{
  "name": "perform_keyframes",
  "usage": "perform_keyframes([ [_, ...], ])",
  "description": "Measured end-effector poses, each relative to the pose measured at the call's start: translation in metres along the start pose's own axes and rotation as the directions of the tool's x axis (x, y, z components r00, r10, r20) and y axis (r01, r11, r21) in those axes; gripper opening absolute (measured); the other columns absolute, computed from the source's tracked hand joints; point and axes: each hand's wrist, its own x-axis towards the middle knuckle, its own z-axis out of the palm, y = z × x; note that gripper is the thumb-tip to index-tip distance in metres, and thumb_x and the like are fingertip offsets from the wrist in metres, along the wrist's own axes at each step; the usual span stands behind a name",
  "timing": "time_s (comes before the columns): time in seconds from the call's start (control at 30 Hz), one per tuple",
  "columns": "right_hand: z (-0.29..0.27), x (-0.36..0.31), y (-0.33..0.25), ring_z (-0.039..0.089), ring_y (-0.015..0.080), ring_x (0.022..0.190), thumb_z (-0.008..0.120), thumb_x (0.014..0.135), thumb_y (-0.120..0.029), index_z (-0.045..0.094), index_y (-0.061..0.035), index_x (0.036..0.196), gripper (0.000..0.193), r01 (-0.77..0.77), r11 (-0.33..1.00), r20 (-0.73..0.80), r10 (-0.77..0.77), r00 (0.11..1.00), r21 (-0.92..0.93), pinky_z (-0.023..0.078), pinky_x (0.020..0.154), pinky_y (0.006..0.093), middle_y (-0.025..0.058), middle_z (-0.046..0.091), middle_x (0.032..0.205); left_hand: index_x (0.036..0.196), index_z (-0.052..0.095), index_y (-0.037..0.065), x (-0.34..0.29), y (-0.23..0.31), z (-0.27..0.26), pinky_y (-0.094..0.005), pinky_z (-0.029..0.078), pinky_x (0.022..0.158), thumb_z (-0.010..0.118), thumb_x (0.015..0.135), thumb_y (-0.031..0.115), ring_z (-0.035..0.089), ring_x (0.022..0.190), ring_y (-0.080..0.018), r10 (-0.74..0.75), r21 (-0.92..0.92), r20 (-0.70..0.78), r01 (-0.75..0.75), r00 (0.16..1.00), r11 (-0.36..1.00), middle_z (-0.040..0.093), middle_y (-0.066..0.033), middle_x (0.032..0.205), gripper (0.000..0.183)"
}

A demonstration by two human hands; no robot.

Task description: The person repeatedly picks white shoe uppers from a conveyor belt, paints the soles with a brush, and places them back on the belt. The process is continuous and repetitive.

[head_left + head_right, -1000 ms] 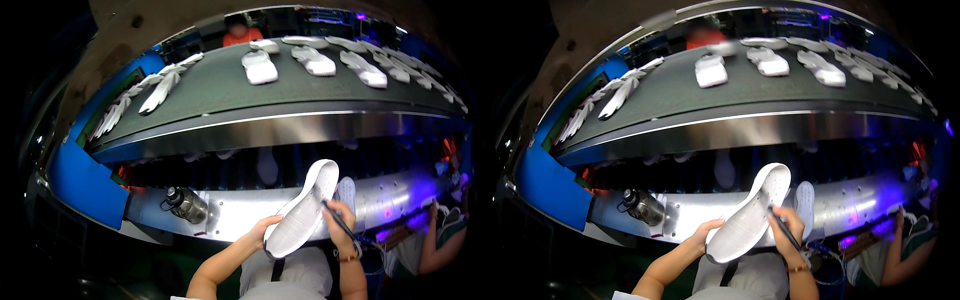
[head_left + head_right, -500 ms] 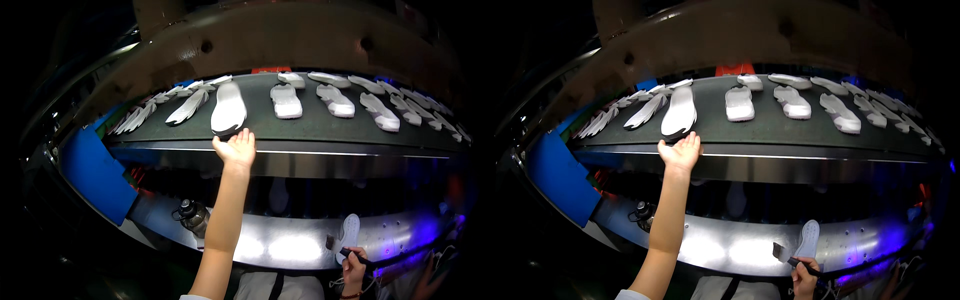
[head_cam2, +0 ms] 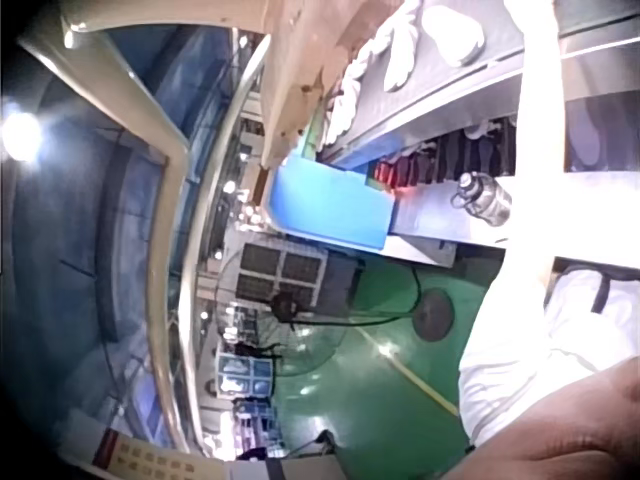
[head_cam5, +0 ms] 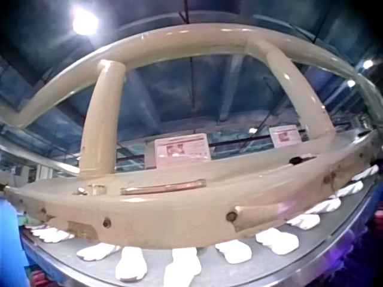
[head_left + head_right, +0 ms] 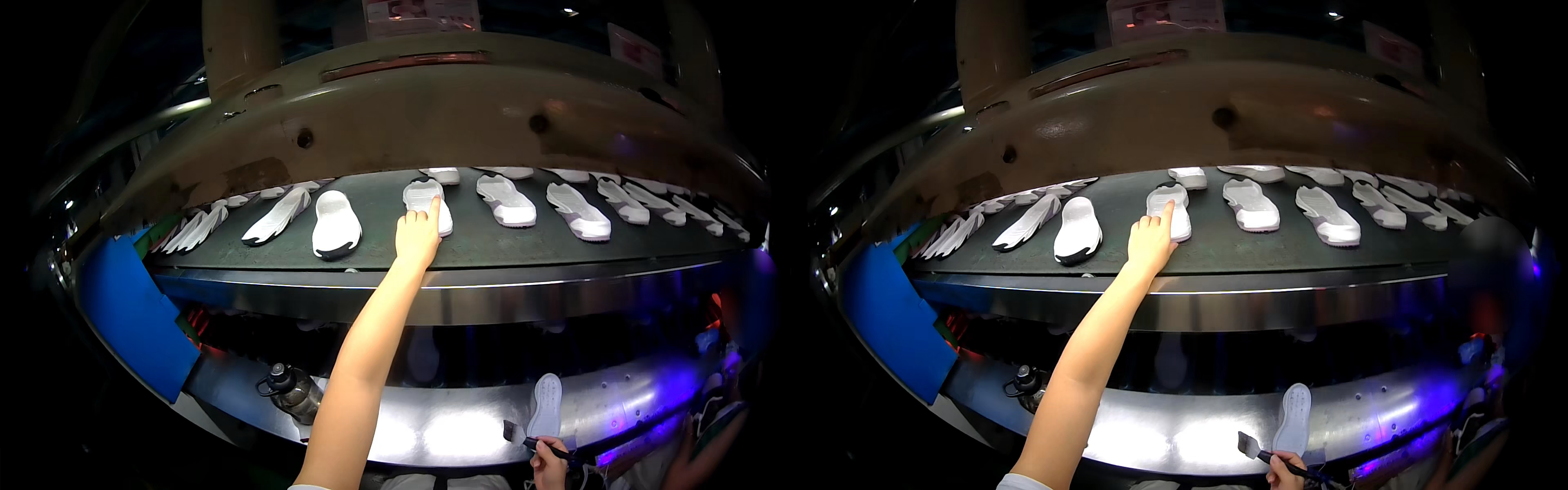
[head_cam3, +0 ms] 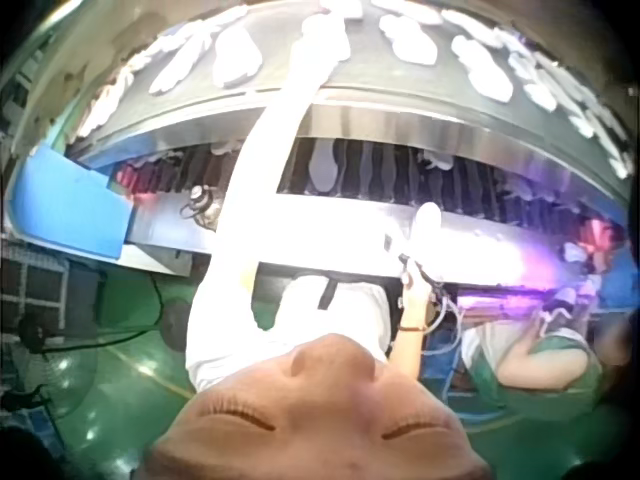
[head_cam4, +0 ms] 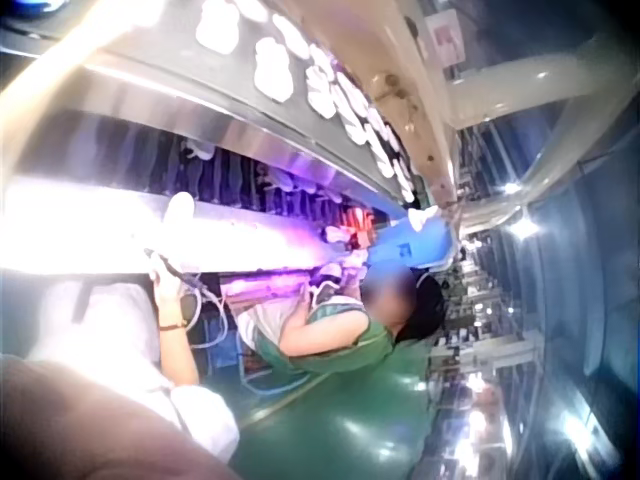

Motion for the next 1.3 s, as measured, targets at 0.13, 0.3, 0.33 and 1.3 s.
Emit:
perform_keyframes([
  [0.13, -0.002, -0.003, 0.016, 0.042, 0.0074, 0.042, 0.063, 0.077, -0.012, 0.056, -0.0054, 0.083, 0.011, 0.050, 0.999, 0.074, -0.048, 0.996, -0.020, 0.030, 0.035, 0.0163, 0.0013, 0.050, 0.062, 0.123, 0.039, 0.007, -0.016, -0.002, -0.029, -0.0338, 0.037, 0.078, 0.073, 0.059, 0.025, 0.050, 0.086, -0.0239, 0.195, -0.014, -0.145, -0.200, 0.970, 0.980, 0.058, -0.0098, 0.090, 0.075],
  [0.3, 0.000, 0.003, -0.003, 0.044, 0.0091, 0.043, 0.059, 0.077, -0.005, 0.055, -0.0013, 0.085, 0.010, 0.182, 0.972, 0.107, -0.199, 0.974, 0.146, 0.035, 0.040, 0.0203, 0.0050, 0.054, 0.066, 0.114, 0.043, 0.005, -0.070, 0.022, -0.073, -0.0387, 0.034, 0.079, 0.073, 0.060, 0.025, 0.048, 0.085, -0.0269, 0.185, -0.363, -0.433, -0.358, 0.882, 0.860, 0.053, -0.0095, 0.089, 0.066],
  [0.33, 0.001, 0.000, -0.009, 0.045, 0.0091, 0.044, 0.058, 0.077, -0.003, 0.056, -0.0002, 0.084, 0.009, 0.188, 0.968, 0.081, -0.203, 0.976, 0.166, 0.035, 0.041, 0.0208, 0.0045, 0.054, 0.065, 0.111, 0.044, 0.005, -0.085, 0.029, -0.079, -0.0390, 0.034, 0.079, 0.074, 0.059, 0.027, 0.047, 0.085, -0.0275, 0.151, -0.396, -0.471, -0.361, 0.869, 0.844, 0.052, -0.0087, 0.087, 0.064],
  [1.3, -0.020, 0.014, -0.018, 0.046, 0.0073, 0.049, 0.059, 0.078, -0.003, 0.057, -0.0012, 0.088, 0.010, 0.090, 0.920, 0.018, -0.105, 0.994, 0.382, 0.036, 0.045, 0.0194, 0.0011, 0.054, 0.068, 0.131, 0.029, 0.003, -0.295, 0.111, -0.102, -0.0443, 0.044, 0.086, 0.044, 0.076, 0.058, 0.051, 0.106, -0.0310, -0.082, -0.496, 0.712, 0.417, 0.698, -0.762, 0.044, -0.0185, 0.124, 0.079],
])
